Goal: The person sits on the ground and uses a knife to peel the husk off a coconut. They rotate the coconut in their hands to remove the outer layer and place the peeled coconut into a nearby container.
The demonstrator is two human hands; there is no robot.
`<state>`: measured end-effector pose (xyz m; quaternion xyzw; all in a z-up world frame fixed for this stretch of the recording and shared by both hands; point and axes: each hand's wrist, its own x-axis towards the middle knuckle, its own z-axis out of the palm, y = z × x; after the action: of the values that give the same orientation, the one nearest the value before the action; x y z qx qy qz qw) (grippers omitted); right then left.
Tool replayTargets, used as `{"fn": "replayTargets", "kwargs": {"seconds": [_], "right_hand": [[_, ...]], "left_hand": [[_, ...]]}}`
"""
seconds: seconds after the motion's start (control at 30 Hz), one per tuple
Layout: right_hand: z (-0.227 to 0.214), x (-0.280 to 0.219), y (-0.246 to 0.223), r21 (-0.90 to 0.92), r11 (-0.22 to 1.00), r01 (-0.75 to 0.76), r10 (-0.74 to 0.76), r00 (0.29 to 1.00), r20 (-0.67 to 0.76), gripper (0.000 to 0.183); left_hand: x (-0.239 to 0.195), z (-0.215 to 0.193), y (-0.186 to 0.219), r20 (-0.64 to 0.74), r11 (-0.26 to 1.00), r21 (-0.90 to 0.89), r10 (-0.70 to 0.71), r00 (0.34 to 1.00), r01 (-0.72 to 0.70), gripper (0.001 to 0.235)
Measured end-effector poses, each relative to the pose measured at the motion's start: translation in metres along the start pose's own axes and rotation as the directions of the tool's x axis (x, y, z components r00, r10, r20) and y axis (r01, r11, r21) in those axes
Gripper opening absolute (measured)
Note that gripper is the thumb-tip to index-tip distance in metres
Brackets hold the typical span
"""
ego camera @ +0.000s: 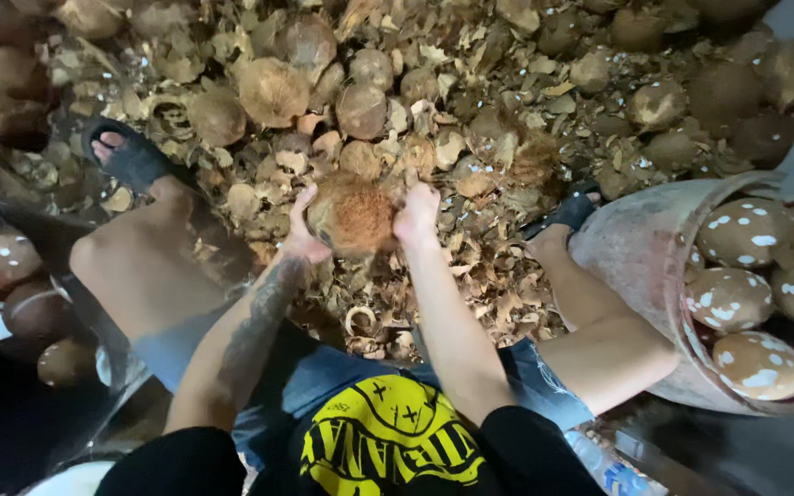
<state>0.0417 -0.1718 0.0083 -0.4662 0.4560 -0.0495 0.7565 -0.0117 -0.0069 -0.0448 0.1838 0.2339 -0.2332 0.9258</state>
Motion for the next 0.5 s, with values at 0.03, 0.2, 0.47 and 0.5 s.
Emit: {"fn": "replayTargets", "kwargs": {"seconds": [0.03,0.2,0.47,0.5], "right_hand": [[-0.004,0.002,-0.001,0.018,1.000,-0.020,0.019,0.999,0.049,0.046],[-0.021,0.041,-0.060,0.346,0.899,0.268,-0.365,0.896,0.254,0.024],[-0.024,-0.054,-0.050,-0.266,0.386,0.883,-0.266,0.382,0.885,0.053],[-0.025,-0.043,-0.042,-0.265,0.390,0.882,-0.271,0.385,0.882,0.053]], "left_hand": [[-0.002,-0.003,-0.005,0.088,0.996,-0.086,0.011,0.996,-0.003,0.071],[-0.009,-0.007,0.006,0.127,0.983,-0.184,0.042,0.991,-0.018,0.077],[-0.011,0.020,0.015,0.071,0.986,-0.169,-0.006,0.997,0.018,0.082],[-0.010,0.020,0.016,0.070,0.987,-0.161,-0.009,0.997,0.020,0.082]]}}
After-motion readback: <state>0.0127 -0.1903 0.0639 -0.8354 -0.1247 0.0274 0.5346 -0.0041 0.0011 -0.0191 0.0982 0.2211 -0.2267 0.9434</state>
